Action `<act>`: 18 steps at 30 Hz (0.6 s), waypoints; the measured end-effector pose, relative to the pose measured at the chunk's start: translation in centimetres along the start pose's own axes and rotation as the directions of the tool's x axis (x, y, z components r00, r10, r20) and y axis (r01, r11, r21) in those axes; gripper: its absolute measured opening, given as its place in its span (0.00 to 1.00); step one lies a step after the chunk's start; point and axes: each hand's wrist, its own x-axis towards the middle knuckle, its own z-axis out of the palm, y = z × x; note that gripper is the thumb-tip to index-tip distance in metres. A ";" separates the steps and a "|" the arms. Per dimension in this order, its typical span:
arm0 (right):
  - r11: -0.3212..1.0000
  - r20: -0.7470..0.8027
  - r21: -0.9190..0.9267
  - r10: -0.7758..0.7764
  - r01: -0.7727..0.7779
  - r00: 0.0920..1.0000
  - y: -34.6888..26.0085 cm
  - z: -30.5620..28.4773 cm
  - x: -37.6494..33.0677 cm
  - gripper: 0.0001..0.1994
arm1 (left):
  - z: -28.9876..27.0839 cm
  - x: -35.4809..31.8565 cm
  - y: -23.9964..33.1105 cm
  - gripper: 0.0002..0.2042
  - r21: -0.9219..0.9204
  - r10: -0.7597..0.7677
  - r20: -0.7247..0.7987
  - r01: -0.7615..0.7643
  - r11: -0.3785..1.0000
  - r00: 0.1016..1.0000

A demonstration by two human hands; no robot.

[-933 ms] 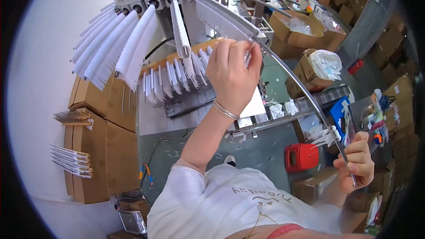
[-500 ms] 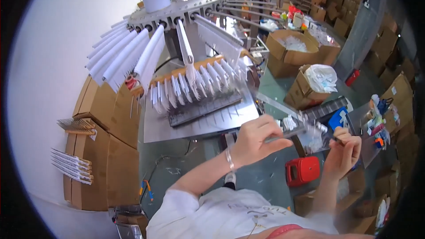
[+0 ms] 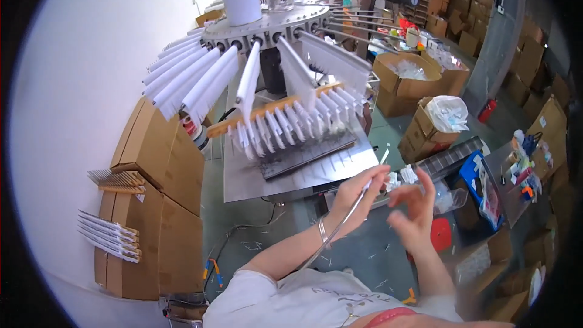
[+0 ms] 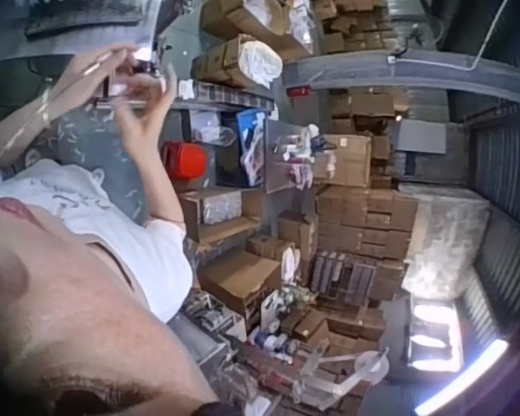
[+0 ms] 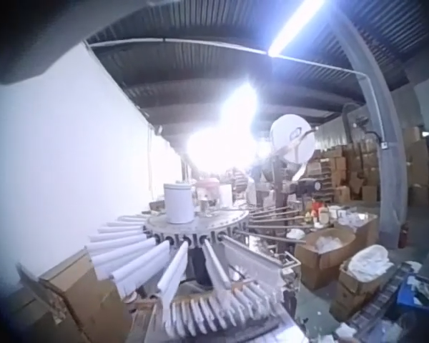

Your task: Load metal rods and handle components in a brush-making machine on a factory floor.

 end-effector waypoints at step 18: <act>0.772 0.036 -0.568 -0.322 0.284 0.946 -1.4 21.1 -7.8 0.09 | -25.3 -7.1 -1.9 0.31 0.290 0.404 0.158 -0.434 0.853 0.901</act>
